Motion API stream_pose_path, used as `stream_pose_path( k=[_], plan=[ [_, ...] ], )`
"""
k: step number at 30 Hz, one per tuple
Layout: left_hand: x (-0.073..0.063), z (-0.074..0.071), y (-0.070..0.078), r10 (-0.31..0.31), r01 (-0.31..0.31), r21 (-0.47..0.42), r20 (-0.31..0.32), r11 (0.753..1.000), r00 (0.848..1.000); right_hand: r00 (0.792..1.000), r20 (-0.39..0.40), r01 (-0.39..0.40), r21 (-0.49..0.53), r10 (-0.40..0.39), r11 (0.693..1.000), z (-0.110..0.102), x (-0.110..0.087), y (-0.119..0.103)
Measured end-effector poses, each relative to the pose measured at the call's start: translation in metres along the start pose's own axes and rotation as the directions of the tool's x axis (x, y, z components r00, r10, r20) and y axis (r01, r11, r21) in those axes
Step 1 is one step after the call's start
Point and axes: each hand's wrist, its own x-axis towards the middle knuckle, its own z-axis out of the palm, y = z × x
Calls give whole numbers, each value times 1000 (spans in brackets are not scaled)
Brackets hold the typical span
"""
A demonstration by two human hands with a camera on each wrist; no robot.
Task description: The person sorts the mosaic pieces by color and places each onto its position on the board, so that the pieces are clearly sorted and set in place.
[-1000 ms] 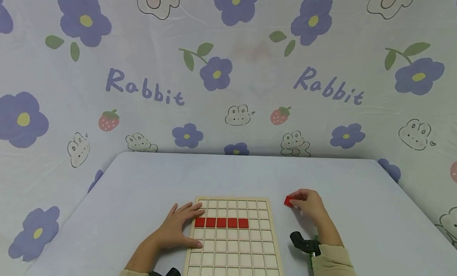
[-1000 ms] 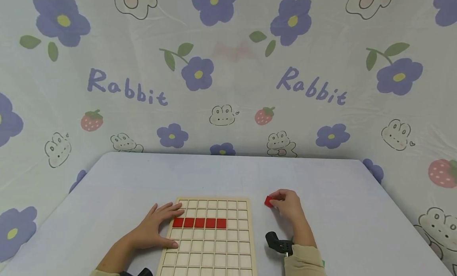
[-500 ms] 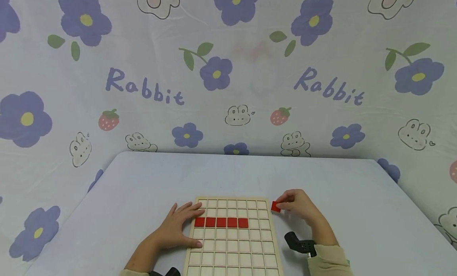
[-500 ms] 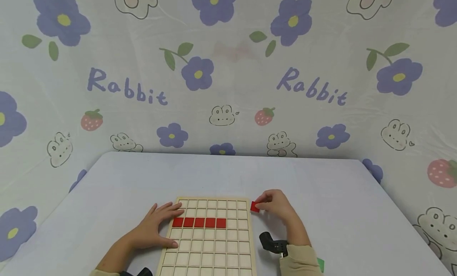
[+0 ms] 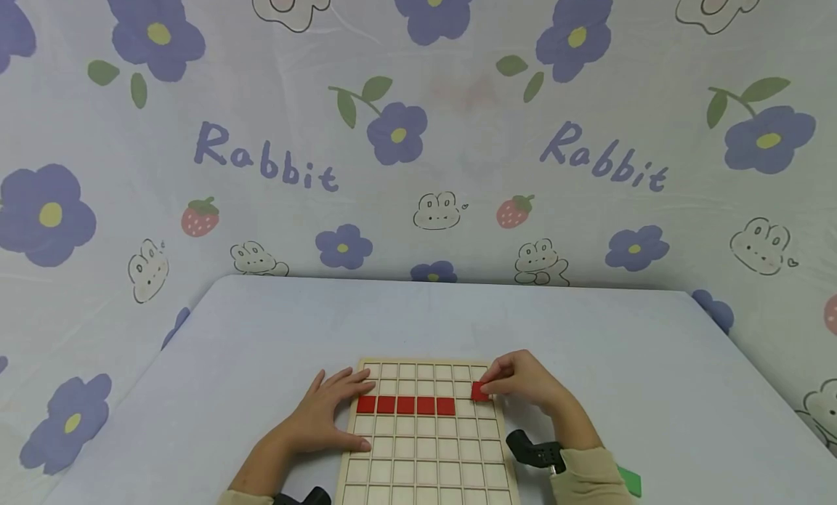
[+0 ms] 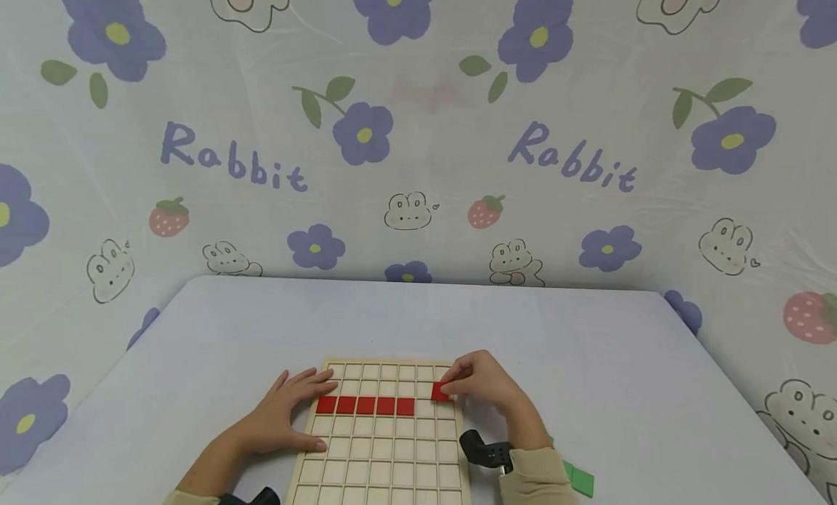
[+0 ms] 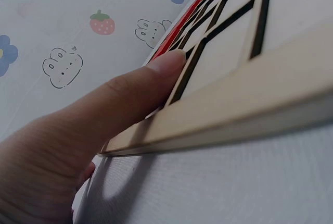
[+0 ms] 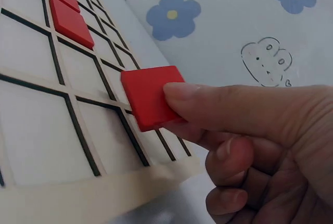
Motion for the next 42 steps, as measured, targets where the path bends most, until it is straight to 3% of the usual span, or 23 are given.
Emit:
stream_pose_path(
  k=[9,26,42],
  plan=[
    [0,0,0,-2,2,-8,0,1000,1000,995,94,23,11,-24,1000,9,2,-5],
    [1,2,0,-1,1,8,-5,1000,1000,976,179,117,38,-122,992,17,3,-4],
    [1,1,2,13,-13,7,-16,1000,1000,972,180,163,-38,-154,986,21,6,-4]
  ],
)
